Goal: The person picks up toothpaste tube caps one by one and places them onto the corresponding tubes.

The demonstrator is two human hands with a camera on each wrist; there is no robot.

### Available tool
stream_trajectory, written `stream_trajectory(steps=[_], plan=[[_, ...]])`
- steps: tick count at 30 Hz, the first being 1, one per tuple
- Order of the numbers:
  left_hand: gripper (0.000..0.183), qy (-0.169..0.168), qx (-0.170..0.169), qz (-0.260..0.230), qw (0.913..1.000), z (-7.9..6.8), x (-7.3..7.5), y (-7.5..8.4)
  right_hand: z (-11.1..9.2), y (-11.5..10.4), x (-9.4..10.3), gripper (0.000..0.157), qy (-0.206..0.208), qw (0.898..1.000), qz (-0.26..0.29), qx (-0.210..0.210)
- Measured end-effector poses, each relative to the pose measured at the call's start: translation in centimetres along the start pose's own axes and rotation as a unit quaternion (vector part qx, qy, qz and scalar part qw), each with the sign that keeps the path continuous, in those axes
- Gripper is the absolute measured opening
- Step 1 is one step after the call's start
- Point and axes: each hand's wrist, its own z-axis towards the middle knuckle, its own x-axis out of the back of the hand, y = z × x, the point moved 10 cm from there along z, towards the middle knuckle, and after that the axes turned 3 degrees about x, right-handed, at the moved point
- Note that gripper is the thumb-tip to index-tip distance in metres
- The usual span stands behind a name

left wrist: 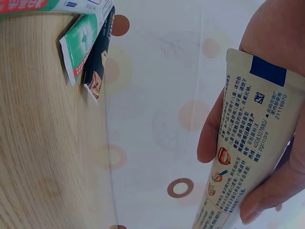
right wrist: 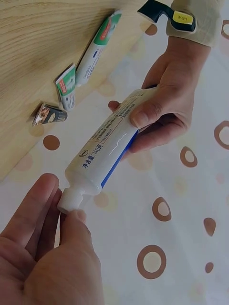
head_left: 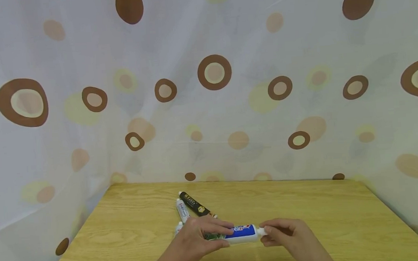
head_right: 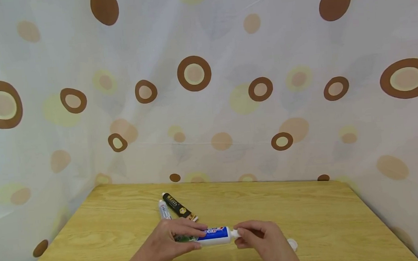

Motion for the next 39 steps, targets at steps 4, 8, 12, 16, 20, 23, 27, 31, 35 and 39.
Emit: stream_trajectory(steps=[4,8,12,16,20,23,27,31,35,39], plan=[[0.024,0.001,-0.004,0.001,1.0,0.0,0.1,0.1,0.0,0.0,-0.1,0.046,-0.004,1.0,0.008,-0.003],[0.024,0.002,-0.009,0.007,0.9999,0.0,0.1,0.1,-0.1,0.0,0.2,0.045,0.019,1.0,-0.023,-0.008],[0.024,0.002,-0.015,0.014,0.9998,0.0,0.0,0.2,-0.2,-0.1,0.6,0.04,0.043,0.997,-0.068,-0.009],[0.024,0.004,-0.019,0.018,0.9996,0.0,0.1,0.2,-0.1,-0.3,0.3,0.034,0.029,0.996,-0.079,0.005],[0.024,0.003,-0.016,0.014,0.9998,0.0,0.0,0.2,0.0,-0.4,0.3,0.03,0.026,0.995,-0.095,0.01],[0.024,0.002,-0.018,0.017,0.9997,0.0,0.0,0.3,0.0,-0.3,0.3,0.03,0.033,0.994,-0.1,0.004],[0.023,0.003,-0.014,0.019,0.9997,-0.1,0.1,0.3,0.0,0.0,0.2,0.033,0.029,0.997,-0.071,-0.004],[0.024,0.005,-0.01,0.015,0.9998,-0.1,0.1,0.2,0.1,0.3,-0.1,0.039,0.008,1.0,-0.009,-0.006],[0.024,0.006,-0.013,0.014,0.9998,0.0,0.1,0.3,0.1,0.5,-0.2,0.043,-0.008,1.0,0.019,-0.008],[0.024,0.003,-0.017,0.02,0.9996,0.0,0.1,0.3,0.2,0.6,-0.1,0.044,-0.001,1.0,0.007,-0.012]])
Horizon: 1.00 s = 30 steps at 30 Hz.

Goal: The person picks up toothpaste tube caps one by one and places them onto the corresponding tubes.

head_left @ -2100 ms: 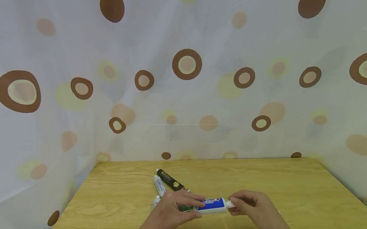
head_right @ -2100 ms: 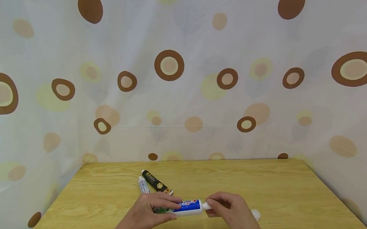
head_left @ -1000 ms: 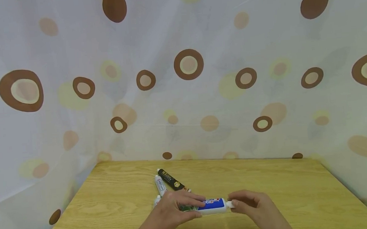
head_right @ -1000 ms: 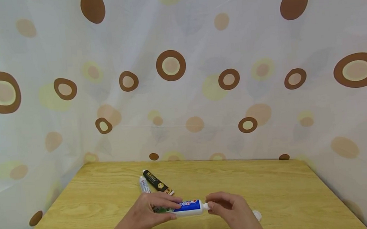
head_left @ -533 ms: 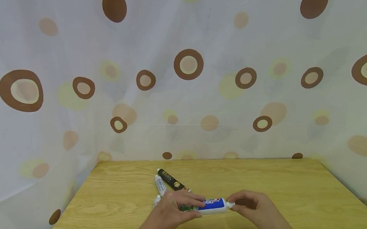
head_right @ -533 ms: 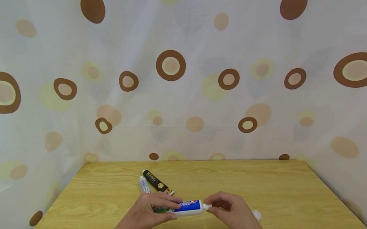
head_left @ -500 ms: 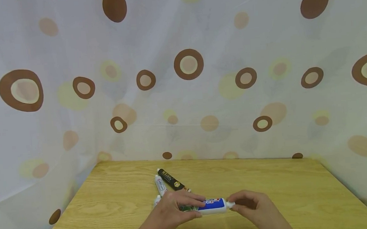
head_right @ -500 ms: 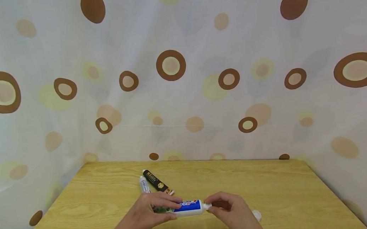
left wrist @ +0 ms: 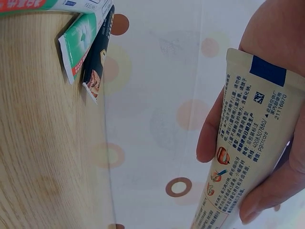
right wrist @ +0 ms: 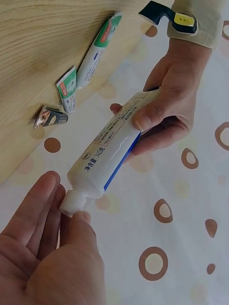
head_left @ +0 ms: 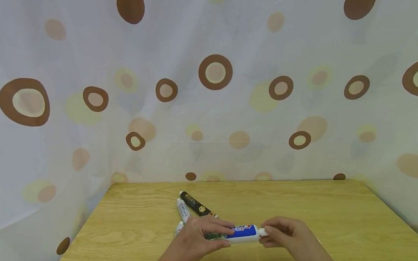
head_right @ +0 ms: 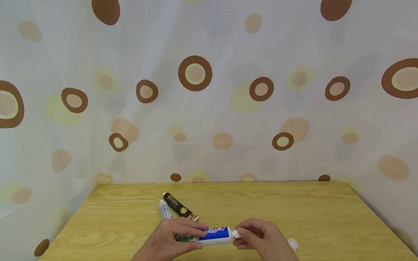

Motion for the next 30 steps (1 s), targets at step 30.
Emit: stream_trajectory(steps=[30], plan=[[0.024,-0.006,-0.014,0.0,0.9999,0.0,-0.1,0.2,-0.3,-1.0,0.5,0.024,0.062,0.988,-0.136,0.029]])
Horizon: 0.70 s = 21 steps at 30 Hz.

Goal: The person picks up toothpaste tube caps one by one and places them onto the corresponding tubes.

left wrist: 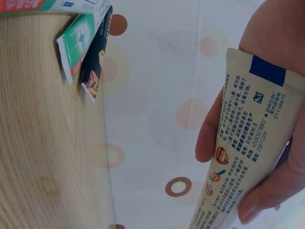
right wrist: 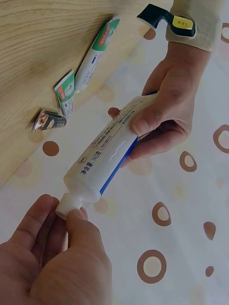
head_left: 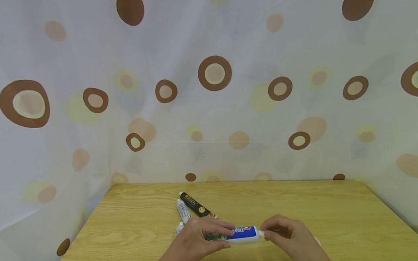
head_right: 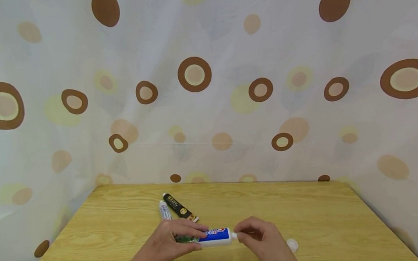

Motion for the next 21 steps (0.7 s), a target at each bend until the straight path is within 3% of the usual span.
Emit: stream_trajectory(steps=[16,21], plan=[[0.024,-0.002,0.003,0.007,1.0,-0.01,-0.22,0.08,0.23,0.16,-0.6,0.036,-0.033,0.998,0.056,0.005],[0.024,0.0,-0.003,0.012,0.9999,-0.08,-0.11,0.29,0.19,0.36,-0.31,0.033,-0.011,0.999,0.043,-0.008]])
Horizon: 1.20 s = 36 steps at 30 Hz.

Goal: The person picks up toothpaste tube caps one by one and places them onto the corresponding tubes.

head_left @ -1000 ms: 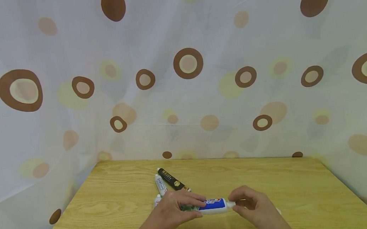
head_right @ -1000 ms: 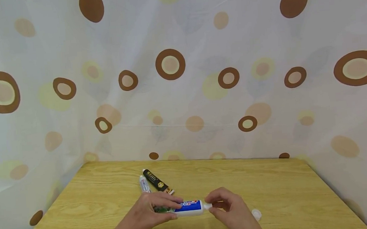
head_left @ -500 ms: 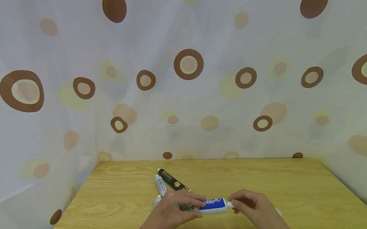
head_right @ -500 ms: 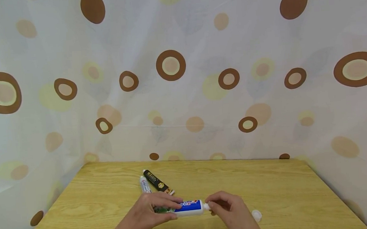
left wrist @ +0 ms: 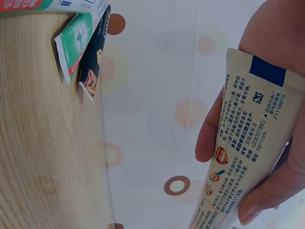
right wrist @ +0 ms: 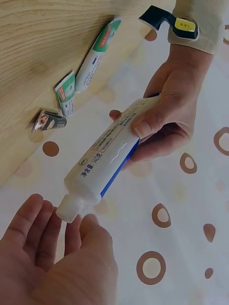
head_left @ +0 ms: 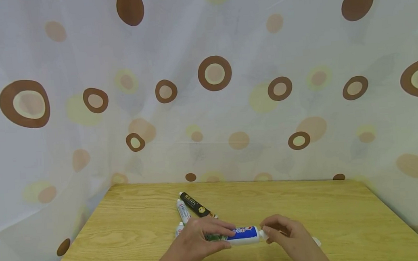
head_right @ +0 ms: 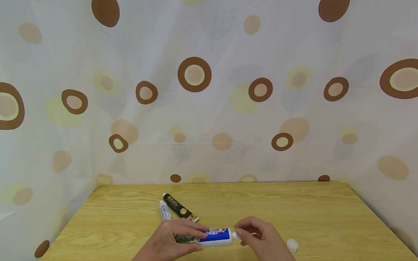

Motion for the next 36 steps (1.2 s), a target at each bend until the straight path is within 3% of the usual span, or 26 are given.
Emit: stream_trajectory(steps=[3,9,16,30,36], plan=[[0.024,0.0,-0.002,0.002,1.0,0.0,0.1,0.1,-0.1,-0.1,0.2,0.031,0.009,1.0,-0.011,0.003],[0.023,-0.004,0.005,-0.002,1.0,0.1,0.0,0.0,-0.3,-0.9,-0.3,0.027,-0.021,0.999,0.006,0.039],[0.024,-0.005,0.009,0.002,0.9999,0.1,0.0,-0.1,-0.2,-0.4,-0.2,0.027,-0.018,1.0,0.007,0.009],[0.024,-0.002,0.0,0.002,1.0,0.1,-0.1,-0.1,-0.1,0.0,-0.1,0.033,-0.007,1.0,-0.011,-0.006],[0.023,-0.006,0.01,-0.002,0.9999,0.2,-0.1,-0.1,0.0,0.2,-0.4,0.038,-0.018,0.999,0.033,-0.014]])
